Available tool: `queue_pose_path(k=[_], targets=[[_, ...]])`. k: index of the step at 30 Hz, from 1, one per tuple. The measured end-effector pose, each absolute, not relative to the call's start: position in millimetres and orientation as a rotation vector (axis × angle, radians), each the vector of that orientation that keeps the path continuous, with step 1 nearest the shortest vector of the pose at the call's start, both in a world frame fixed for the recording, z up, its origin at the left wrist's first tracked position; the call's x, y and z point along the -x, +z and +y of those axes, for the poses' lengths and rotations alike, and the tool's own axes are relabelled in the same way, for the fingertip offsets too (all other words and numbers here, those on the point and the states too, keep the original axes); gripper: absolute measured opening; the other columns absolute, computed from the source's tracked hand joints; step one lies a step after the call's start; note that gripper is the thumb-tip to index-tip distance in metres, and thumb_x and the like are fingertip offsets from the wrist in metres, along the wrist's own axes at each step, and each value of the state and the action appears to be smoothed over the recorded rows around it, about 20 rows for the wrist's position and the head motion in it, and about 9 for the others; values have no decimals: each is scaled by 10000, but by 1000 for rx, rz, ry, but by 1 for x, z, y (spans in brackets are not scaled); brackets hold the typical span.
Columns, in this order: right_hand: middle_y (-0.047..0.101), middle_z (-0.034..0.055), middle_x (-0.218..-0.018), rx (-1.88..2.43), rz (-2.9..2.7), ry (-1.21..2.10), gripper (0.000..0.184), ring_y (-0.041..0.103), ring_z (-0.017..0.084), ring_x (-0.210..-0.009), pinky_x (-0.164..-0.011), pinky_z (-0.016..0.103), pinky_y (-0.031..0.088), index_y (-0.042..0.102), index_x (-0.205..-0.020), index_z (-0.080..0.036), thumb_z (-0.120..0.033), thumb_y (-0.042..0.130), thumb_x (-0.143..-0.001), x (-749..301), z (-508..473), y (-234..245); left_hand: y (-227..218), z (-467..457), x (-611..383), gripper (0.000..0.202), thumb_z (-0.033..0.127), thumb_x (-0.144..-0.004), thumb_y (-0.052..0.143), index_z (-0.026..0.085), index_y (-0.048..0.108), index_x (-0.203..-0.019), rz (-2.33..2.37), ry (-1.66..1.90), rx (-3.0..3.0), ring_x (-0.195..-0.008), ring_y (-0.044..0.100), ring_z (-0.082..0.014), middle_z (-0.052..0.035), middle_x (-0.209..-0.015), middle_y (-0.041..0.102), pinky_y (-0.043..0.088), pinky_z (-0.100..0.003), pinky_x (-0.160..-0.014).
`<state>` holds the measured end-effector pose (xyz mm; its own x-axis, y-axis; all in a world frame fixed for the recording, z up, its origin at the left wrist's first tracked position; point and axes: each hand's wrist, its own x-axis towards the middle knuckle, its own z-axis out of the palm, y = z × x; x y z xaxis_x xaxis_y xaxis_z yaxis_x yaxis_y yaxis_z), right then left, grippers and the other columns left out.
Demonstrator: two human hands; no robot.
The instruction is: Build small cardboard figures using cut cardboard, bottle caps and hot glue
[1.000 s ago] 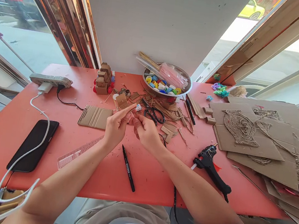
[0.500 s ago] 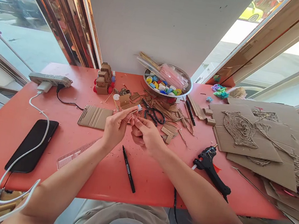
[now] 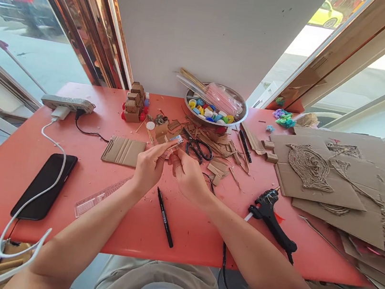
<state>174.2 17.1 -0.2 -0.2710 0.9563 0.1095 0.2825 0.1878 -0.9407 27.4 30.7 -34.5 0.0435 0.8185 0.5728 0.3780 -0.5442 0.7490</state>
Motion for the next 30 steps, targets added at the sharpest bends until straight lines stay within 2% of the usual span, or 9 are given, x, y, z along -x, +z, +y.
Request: queue_pose_path(k=[6, 9, 11, 13, 15, 17, 19, 25, 30], targets=[[372, -76, -557, 1006, -1458, 1426, 438, 352, 118, -499, -483, 262, 248, 450, -764, -273, -675, 549, -907, -172, 21, -7, -29, 28, -30, 401, 507, -1055, 528, 291, 864, -1091, 1097, 1465, -1940, -743, 762, -171, -54, -893, 851, 615, -261, -748], [343, -90, -544, 986, -1427, 1471, 468, 334, 103, -487, -467, 246, 212, 451, -748, -271, -699, 606, -860, -173, 23, -9, -25, 28, -26, 457, 645, -986, 606, 275, 850, -1099, 1151, 1555, -1805, -668, 735, -169, -66, -912, 853, 579, -255, -637], [333, -91, -549, 972, -1436, 1499, 466, 325, 100, -486, -463, 243, 184, 456, -749, -270, -695, 614, -856, -173, 24, -9, -24, 31, -21, 496, 695, -952, 639, 265, 833, -1108, 1207, 1703, -1644, -548, 648, -140, -34, -777, 808, 523, -245, -558], [324, -92, -549, 954, -1452, 1533, 453, 313, 98, -484, -463, 245, 166, 462, -748, -268, -681, 606, -865, -175, 24, -7, -22, 37, -15, 508, 718, -935, 657, 265, 823, -1097, 1225, 1845, -1488, -516, 586, -129, 5, -662, 719, 501, -247, -550], [312, -95, -540, 946, -1465, 1547, 432, 304, 95, -482, -461, 244, 163, 463, -733, -267, -651, 611, -863, -176, 24, -5, -21, 45, -10, 545, 759, -907, 668, 270, 823, -1089, 1185, 1850, -1433, -650, 657, -155, -21, -759, 738, 556, -269, -642], [290, -103, -529, 945, -1467, 1567, 411, 294, 90, -474, -457, 242, 163, 457, -715, -268, -618, 625, -848, -178, 25, -2, -21, 51, -8, 649, 831, -864, 654, 258, 822, -1119, 1061, 1697, -1458, -926, 747, -221, -84, -981, 801, 615, -328, -823], [269, -112, -529, 938, -1454, 1622, 393, 267, 84, -460, -453, 241, 150, 446, -716, -270, -591, 630, -847, -179, 26, 0, -22, 55, -8, 718, 860, -832, 664, 242, 812, -1167, 919, 1512, -1404, -1076, 761, -277, -122, -1068, 816, 632, -386, -900], [229, -134, -537, 873, -1347, 1820, 399, 141, 60, -453, -447, 231, 114, 434, -727, -265, -555, 670, -867, -178, 22, 8, -20, 50, -14, 730, 823, -779, 765, 219, 807, -1185, 770, 1445, -1167, -1080, 787, -307, -131, -1047, 826, 676, -423, -866], [212, -150, -499, 811, -1280, 1880, 420, 126, 57, -451, -440, 223, 101, 452, -720, -259, -575, 702, -840, -177, 19, 14, -17, 48, -18, 724, 800, -769, 795, 224, 807, -1208, 702, 1455, -1117, -1066, 794, -290, -107, -993, 832, 673, -399, -895]])
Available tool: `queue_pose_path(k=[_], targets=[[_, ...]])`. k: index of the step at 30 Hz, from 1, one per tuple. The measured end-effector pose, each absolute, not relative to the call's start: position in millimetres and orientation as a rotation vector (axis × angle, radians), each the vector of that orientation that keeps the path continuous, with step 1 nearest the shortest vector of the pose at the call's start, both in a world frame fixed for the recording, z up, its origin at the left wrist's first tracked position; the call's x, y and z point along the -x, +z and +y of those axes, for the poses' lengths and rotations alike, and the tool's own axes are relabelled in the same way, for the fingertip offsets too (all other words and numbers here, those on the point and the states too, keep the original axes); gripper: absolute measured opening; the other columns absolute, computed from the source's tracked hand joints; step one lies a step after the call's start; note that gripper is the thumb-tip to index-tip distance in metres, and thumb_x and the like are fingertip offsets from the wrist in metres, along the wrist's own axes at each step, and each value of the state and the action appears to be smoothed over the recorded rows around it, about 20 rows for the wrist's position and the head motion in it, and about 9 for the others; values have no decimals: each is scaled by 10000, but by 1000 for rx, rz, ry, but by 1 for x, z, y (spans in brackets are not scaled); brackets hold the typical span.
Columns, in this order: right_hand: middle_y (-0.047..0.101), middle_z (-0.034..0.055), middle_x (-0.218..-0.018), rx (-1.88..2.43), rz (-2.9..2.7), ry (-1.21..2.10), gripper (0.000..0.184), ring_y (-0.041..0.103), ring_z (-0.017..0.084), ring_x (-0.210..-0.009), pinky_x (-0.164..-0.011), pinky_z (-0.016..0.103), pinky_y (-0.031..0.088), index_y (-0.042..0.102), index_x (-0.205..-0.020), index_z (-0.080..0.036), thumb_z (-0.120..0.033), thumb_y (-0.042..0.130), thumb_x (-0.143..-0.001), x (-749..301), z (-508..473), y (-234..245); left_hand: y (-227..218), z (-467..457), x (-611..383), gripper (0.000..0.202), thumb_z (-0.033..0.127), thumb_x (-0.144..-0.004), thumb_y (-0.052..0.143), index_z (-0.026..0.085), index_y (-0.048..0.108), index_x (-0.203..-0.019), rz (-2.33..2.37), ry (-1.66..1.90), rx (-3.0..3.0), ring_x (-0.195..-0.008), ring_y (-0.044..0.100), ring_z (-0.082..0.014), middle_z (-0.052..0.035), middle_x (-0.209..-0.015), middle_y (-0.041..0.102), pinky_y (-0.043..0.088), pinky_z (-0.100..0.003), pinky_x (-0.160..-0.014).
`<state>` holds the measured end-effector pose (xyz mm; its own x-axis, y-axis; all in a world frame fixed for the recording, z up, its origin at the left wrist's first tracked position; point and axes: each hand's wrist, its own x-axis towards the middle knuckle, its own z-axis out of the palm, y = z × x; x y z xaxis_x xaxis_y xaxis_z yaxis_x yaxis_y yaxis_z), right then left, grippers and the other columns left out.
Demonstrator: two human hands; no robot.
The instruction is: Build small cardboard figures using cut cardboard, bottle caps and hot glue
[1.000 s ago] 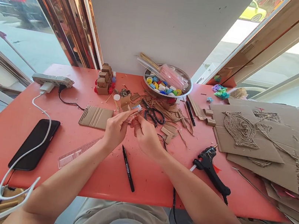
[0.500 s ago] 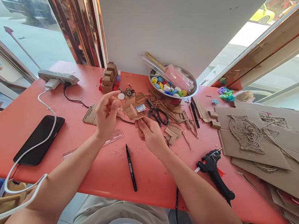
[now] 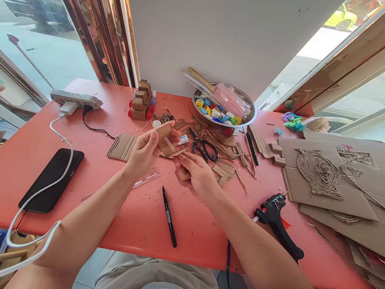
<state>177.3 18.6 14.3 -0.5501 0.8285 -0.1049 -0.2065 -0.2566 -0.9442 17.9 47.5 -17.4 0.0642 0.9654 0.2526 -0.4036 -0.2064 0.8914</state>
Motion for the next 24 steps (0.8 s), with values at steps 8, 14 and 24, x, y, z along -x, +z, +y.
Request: queue_pose_path(k=[8, 14, 24], targets=[[207, -160, -492, 775, -1245, 1886, 436, 104, 47, -430, -445, 228, 92, 444, -732, -260, -583, 715, -842, -176, 16, 15, -20, 48, -19, 663, 756, -829, 773, 241, 807, -1246, 615, 1480, -1148, -1037, 800, -271, -100, -987, 841, 668, -386, -892], [272, -110, -533, 994, -1512, 1619, 367, 195, 88, -443, -486, 253, 219, 429, -748, -271, -562, 506, -957, -181, 21, 13, -23, 51, -13, 666, 775, -871, 710, 210, 833, -1201, 706, 1487, -1356, -947, 806, -249, -129, -1037, 853, 657, -360, -842], [746, 104, -816, 1403, -2215, 249, 243, 624, 210, -700, -610, 288, 312, 691, -1061, -187, -246, 463, -1004, -200, 24, 4, -25, 47, -21, 584, 705, -820, 816, 269, 840, -1207, 693, 1516, -1243, -990, 816, -253, -116, -1112, 859, 663, -384, -914]])
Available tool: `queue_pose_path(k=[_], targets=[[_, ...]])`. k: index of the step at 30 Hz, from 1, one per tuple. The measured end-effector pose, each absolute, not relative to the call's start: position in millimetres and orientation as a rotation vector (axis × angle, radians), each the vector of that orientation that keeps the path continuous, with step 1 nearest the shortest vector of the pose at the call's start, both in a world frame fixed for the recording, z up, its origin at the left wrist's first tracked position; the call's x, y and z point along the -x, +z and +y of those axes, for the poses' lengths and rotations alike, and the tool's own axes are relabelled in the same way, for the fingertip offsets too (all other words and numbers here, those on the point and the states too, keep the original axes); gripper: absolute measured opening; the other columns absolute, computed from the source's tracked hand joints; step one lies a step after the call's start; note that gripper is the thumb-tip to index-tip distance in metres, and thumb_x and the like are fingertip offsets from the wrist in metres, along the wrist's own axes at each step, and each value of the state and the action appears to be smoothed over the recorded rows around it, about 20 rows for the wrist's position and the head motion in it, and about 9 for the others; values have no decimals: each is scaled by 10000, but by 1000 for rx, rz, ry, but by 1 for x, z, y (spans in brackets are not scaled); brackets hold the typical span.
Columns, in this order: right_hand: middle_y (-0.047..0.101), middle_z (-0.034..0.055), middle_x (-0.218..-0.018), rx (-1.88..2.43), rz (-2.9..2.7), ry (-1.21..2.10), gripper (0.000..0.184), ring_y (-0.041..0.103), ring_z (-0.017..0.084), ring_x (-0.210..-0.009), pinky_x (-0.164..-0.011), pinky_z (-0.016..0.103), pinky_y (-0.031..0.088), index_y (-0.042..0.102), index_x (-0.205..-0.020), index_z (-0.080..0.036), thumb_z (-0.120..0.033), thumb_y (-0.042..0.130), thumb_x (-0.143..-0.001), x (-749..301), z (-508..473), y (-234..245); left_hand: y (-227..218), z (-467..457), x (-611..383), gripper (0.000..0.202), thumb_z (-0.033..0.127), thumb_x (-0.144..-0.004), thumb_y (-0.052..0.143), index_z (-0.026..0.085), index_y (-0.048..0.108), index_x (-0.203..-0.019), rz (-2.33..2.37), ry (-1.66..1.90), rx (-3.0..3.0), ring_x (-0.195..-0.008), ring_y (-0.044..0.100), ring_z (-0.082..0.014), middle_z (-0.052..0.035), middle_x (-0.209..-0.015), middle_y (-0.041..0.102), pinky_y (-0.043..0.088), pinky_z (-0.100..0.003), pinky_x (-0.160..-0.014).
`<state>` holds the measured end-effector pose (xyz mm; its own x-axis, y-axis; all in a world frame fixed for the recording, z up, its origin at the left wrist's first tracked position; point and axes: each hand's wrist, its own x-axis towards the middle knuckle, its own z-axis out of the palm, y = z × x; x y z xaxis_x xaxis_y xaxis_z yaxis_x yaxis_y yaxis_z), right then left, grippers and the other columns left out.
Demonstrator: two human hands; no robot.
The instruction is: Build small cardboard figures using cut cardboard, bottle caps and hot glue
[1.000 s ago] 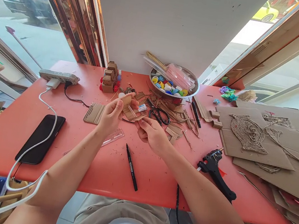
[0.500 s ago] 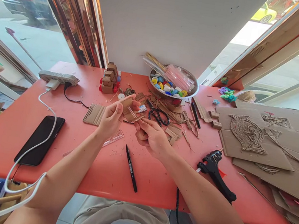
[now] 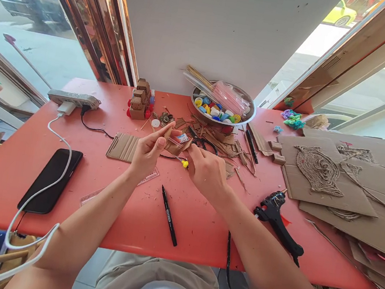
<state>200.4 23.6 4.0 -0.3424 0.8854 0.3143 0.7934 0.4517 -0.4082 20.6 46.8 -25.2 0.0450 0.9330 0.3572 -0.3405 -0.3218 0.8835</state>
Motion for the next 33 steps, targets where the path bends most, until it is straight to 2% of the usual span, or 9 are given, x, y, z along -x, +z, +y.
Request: queue_pose_path(k=[4, 7, 11, 13, 17, 20, 24, 28, 33], targets=[[616, 23, -696, 1182, -2129, 563, 224, 472, 146, -594, -589, 266, 301, 616, -904, -206, -295, 441, -1012, -206, 31, 4, -22, 45, -19, 558, 639, -764, 900, 307, 837, -1209, 610, 1466, -1181, -1026, 816, -265, -112, -1193, 847, 669, -417, -954], [471, -31, -643, 991, -1974, 945, 353, 370, 113, -566, -570, 254, 307, 514, -810, -229, -479, 436, -1047, -205, 35, 7, -18, 45, -13, 532, 609, -754, 921, 327, 839, -1198, 579, 1426, -1200, -1072, 817, -280, -103, -1191, 849, 664, -439, -991], [334, -83, -604, 902, -1825, 1372, 535, 289, 101, -516, -515, 266, 280, 479, -787, -248, -748, 485, -978, -204, 36, 12, -14, 47, -9, 471, 576, -764, 926, 349, 842, -1169, 535, 1369, -1246, -1067, 822, -283, -90, -1159, 857, 685, -430, -944], [344, -77, -608, 924, -1839, 1343, 538, 297, 105, -525, -523, 269, 276, 479, -775, -248, -746, 485, -980, -205, 36, 13, -13, 48, -8, 442, 560, -774, 924, 364, 841, -1161, 522, 1350, -1261, -1062, 823, -278, -81, -1150, 860, 694, -417, -915], [456, -30, -653, 1024, -1949, 898, 357, 354, 115, -566, -575, 280, 271, 460, -790, -247, -525, 465, -1014, -203, 31, 11, -14, 48, -9, 436, 551, -763, 936, 352, 851, -1141, 545, 1354, -1241, -1045, 825, -275, -80, -1120, 865, 693, -415, -917], [411, -46, -612, 1032, -1955, 797, 300, 318, 113, -542, -574, 285, 252, 427, -789, -259, -476, 469, -993, -200, 28, 9, -13, 47, -9, 475, 572, -741, 943, 324, 857, -1138, 561, 1348, -1192, -1029, 825, -282, -97, -1110, 865, 691, -426, -912], [351, -73, -571, 937, -1850, 1226, 471, 313, 102, -512, -533, 267, 246, 456, -751, -253, -650, 490, -1002, -198, 29, 13, -9, 46, -7, 489, 572, -697, 969, 321, 868, -1104, 544, 1305, -1181, -978, 835, -292, -110, -1074, 867, 707, -423, -851], [254, -120, -553, 788, -1636, 1697, 618, 192, 75, -479, -484, 260, 175, 456, -729, -258, -842, 596, -874, -198, 34, 14, -5, 46, -1, 484, 539, -678, 990, 309, 874, -1088, 558, 1260, -1223, -984, 837, -304, -111, -1034, 870, 715, -414, -822], [224, -128, -557, 771, -1658, 1723, 591, 167, 85, -483, -494, 258, 191, 435, -759, -270, -834, 513, -916, -197, 36, 6, -7, 48, 1, 492, 498, -671, 1005, 285, 872, -1094, 581, 1257, -1251, -971, 839, -303, -112, -1014, 870, 712, -390, -791]])
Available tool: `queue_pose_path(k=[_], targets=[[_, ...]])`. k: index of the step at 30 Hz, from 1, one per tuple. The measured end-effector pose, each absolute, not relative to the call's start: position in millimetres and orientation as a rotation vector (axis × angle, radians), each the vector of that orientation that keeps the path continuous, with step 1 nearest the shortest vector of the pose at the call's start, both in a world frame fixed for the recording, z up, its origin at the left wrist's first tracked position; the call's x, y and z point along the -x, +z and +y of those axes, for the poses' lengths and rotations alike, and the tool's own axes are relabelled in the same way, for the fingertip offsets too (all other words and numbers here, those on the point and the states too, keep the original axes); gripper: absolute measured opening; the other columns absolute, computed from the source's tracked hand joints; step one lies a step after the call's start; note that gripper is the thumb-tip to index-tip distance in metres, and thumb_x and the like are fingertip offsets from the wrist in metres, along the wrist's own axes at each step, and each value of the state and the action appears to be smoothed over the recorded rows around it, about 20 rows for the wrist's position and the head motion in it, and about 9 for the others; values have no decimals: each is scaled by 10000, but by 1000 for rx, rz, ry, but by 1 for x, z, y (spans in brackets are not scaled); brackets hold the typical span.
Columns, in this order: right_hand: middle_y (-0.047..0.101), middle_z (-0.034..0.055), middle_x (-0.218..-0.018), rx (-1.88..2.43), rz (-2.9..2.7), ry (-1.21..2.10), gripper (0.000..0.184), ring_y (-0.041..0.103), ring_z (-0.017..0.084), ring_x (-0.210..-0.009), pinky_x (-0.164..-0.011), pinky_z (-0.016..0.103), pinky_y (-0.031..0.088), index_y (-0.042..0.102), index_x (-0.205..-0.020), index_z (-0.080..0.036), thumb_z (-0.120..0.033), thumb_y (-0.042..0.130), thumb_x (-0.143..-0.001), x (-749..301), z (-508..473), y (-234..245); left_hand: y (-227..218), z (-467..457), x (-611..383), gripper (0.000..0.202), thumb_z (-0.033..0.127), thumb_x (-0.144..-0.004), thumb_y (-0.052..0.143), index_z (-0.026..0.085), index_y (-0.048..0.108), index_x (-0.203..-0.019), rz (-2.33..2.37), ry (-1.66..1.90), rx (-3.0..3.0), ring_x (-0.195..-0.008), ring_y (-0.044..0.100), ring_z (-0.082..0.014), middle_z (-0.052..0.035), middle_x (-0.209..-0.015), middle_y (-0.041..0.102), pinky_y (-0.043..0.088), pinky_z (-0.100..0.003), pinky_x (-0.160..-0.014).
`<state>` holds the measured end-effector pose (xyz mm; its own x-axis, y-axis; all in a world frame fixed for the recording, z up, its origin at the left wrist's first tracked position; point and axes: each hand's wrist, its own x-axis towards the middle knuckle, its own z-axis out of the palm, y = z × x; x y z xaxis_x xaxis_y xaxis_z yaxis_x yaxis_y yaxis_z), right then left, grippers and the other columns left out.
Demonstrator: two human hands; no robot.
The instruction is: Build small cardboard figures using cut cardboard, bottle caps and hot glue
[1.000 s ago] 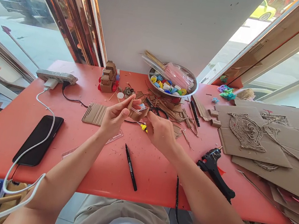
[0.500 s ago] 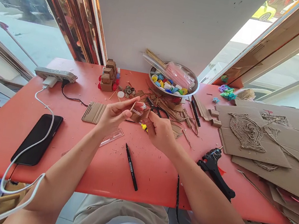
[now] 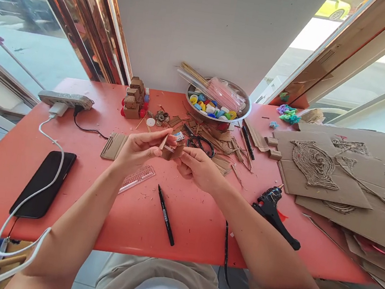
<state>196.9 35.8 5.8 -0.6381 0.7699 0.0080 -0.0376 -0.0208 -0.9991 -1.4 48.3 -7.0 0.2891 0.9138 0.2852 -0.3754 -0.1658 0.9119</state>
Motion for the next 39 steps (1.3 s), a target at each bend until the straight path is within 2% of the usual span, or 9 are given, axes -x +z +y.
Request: queue_pose_path(k=[6, 9, 15, 18, 26, 29, 34, 36, 39], targets=[[529, -5, -684, 1236, -2036, 624, 178, 488, 168, -631, -604, 276, 305, 484, -900, -254, -383, 458, -1019, -200, 30, -1, -18, 46, -16, 487, 591, -735, 939, 291, 864, -1111, 678, 1417, -1151, -962, 839, -272, -96, -1050, 869, 710, -421, -872], [613, 38, -756, 1267, -2106, 403, 166, 541, 178, -683, -621, 278, 325, 501, -867, -248, -306, 443, -1011, -202, 29, -2, -19, 44, -21, 508, 594, -715, 952, 287, 863, -1110, 678, 1417, -1098, -997, 838, -286, -99, -1058, 867, 701, -447, -923], [524, -10, -680, 1045, -2029, 789, 311, 455, 134, -629, -619, 260, 342, 401, -759, -254, -398, 423, -1033, -209, 35, 6, -17, 45, -16, 502, 571, -666, 988, 297, 874, -1070, 644, 1351, -1133, -1017, 836, -313, -107, -1047, 869, 710, -443, -886], [499, -16, -680, 1001, -1963, 970, 374, 425, 125, -623, -604, 267, 326, 438, -748, -243, -498, 447, -1021, -210, 36, 11, -17, 46, -13, 507, 542, -648, 1006, 290, 875, -1068, 645, 1337, -1157, -1017, 837, -319, -115, -1040, 869, 710, -439, -881], [282, -101, -584, 893, -1714, 1537, 644, 240, 95, -509, -511, 279, 224, 489, -743, -252, -881, 579, -849, -206, 41, 10, -12, 43, -13, 502, 471, -634, 1029, 262, 876, -1063, 629, 1343, -1181, -1041, 833, -335, -124, -1049, 866, 706, -464, -911], [329, -85, -600, 948, -1789, 1376, 603, 271, 103, -523, -526, 279, 243, 479, -747, -254, -834, 546, -897, -207, 40, 10, -13, 43, -15, 492, 505, -657, 1011, 266, 876, -1066, 645, 1396, -1195, -1033, 834, -327, -123, -1054, 865, 705, -444, -891], [525, -4, -706, 1055, -1957, 744, 329, 460, 144, -668, -652, 289, 344, 479, -772, -245, -467, 491, -1014, -212, 37, 14, -15, 44, -18, 528, 560, -650, 999, 263, 872, -1067, 703, 1453, -1165, -1035, 831, -329, -112, -1041, 866, 703, -451, -877], [551, 9, -721, 1022, -1980, 772, 346, 481, 144, -684, -653, 287, 349, 469, -750, -242, -457, 468, -1021, -212, 37, 15, -14, 44, -16, 545, 557, -636, 1007, 259, 870, -1072, 695, 1432, -1159, -1058, 826, -346, -120, -1057, 864, 699, -475, -899], [491, -20, -674, 982, -1951, 988, 474, 402, 118, -620, -599, 274, 316, 477, -725, -234, -609, 499, -1013, -213, 40, 15, -13, 44, -13, 547, 530, -624, 1021, 255, 871, -1072, 661, 1394, -1167, -1074, 823, -362, -132, -1071, 861, 691, -501, -938]])
